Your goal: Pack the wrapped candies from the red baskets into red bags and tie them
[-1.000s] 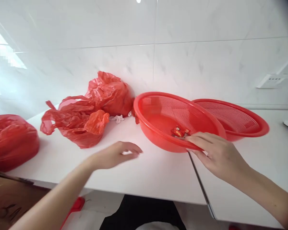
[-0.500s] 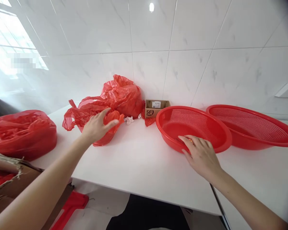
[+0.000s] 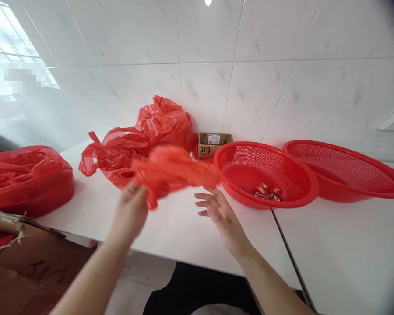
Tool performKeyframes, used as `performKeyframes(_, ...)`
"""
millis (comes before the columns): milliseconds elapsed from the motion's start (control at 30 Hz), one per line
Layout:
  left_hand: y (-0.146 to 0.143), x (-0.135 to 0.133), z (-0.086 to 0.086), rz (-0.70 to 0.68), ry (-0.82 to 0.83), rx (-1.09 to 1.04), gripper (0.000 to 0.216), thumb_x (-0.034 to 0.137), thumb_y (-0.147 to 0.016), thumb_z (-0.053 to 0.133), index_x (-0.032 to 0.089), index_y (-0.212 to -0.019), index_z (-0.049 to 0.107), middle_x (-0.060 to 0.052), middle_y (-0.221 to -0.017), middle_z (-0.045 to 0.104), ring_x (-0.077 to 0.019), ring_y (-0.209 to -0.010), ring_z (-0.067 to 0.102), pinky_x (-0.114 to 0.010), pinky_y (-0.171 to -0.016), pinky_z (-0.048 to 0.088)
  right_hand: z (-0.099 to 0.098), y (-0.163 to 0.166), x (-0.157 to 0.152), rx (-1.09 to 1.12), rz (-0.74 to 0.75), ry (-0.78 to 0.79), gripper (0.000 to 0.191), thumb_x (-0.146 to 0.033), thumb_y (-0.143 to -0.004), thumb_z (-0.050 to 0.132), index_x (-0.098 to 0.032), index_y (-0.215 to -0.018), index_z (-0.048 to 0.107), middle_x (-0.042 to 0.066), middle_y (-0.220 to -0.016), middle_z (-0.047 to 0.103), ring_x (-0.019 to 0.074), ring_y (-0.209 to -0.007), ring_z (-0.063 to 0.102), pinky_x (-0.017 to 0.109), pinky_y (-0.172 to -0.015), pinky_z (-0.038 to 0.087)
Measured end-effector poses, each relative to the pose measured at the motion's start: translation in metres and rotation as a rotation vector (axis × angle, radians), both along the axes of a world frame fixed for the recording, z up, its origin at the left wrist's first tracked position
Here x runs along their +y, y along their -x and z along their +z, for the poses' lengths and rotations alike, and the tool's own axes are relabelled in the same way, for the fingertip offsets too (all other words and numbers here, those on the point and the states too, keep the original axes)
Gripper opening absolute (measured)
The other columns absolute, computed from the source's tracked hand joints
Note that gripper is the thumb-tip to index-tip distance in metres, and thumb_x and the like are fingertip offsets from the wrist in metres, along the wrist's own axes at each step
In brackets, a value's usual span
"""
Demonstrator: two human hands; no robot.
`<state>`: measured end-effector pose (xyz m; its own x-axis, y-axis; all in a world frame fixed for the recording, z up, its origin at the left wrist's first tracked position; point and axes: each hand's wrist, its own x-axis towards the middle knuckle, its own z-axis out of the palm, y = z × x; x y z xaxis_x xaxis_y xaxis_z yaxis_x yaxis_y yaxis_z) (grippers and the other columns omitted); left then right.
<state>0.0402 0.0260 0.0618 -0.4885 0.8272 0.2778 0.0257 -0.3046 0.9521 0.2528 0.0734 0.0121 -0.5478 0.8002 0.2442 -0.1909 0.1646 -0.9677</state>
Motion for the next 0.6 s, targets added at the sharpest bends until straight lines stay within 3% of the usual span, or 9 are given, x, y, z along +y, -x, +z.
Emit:
performKeyframes(67, -0.026, -0.02, -0.043, -0.107, 0.143, -0.007, 0.015, 0.025, -0.07, 0.072, 0.019, -0.058, 0.064, -0.004, -0.062, 0.067, -0.0253, -0.073, 0.067, -0.032, -0.059, 0.053, -0.009, 0.002, -0.004, 0.151, 0.052, 0.16, 0.037, -0.048, -0.094, 0.052, -0.029, -0.126, 0.054, 0.007, -0.127, 0.061, 0.0218, -0.109, 0.061, 0.039, -0.086, 0.055)
performKeyframes(133, -0.04, -0.036, -0.076, -0.183, 0.261, -0.093, 0.023, 0.03, -0.072, 0.072, 0.019, -0.054, 0.062, -0.003, -0.059, 0.064, -0.0231, -0.072, 0.065, -0.031, -0.062, 0.052, -0.016, 0.0, -0.006, 0.264, -0.008, 0.255, 0.028, -0.046, -0.092, 0.058, -0.026, -0.11, 0.065, 0.005, -0.112, 0.068, 0.0191, -0.097, 0.064, 0.034, -0.079, 0.055)
performKeyframes(233, -0.043, -0.051, -0.099, -0.083, 0.328, -0.277, 0.022, 0.039, -0.075, 0.073, 0.018, -0.07, 0.069, -0.002, -0.071, 0.068, -0.0184, -0.073, 0.063, -0.027, -0.066, 0.051, -0.02, -0.006, -0.007, 0.405, -0.184, 0.38, 0.015, -0.037, -0.085, 0.07, -0.026, -0.094, 0.07, 0.0, -0.095, 0.07, 0.0132, -0.081, 0.063, 0.026, -0.07, 0.054)
performKeyframes(367, -0.036, -0.06, -0.093, 0.069, 0.379, -0.286, 0.031, 0.045, -0.073, 0.075, 0.017, -0.086, 0.072, -0.004, -0.082, 0.071, -0.0194, -0.08, 0.066, -0.026, -0.068, 0.053, -0.017, -0.015, -0.006, 0.518, -0.257, 0.442, 0.011, -0.033, -0.083, 0.072, -0.03, -0.094, 0.071, -0.002, -0.097, 0.068, 0.0122, -0.084, 0.062, 0.024, -0.069, 0.053)
performKeyframes(500, -0.034, -0.069, -0.067, 0.215, 0.3, -0.013, 0.039, 0.046, -0.08, 0.069, 0.022, -0.112, 0.067, -0.007, -0.118, 0.068, -0.0232, -0.104, 0.065, -0.032, -0.086, 0.054, -0.01, -0.021, -0.009, 0.424, -0.344, 0.2, 0.012, -0.029, -0.085, 0.07, -0.032, -0.097, 0.072, -0.001, -0.102, 0.068, 0.0167, -0.1, 0.062, 0.032, -0.088, 0.051)
performKeyframes(600, -0.048, -0.072, -0.053, 0.169, 0.213, 0.12, 0.045, 0.041, -0.082, 0.068, 0.028, -0.124, 0.061, -0.006, -0.127, 0.064, -0.0229, -0.11, 0.063, -0.032, -0.09, 0.053, -0.002, -0.016, -0.022, 0.266, -0.218, 0.022, 0.016, -0.024, -0.086, 0.068, -0.031, -0.1, 0.07, 0.001, -0.103, 0.069, 0.0189, -0.099, 0.063, 0.035, -0.092, 0.05)
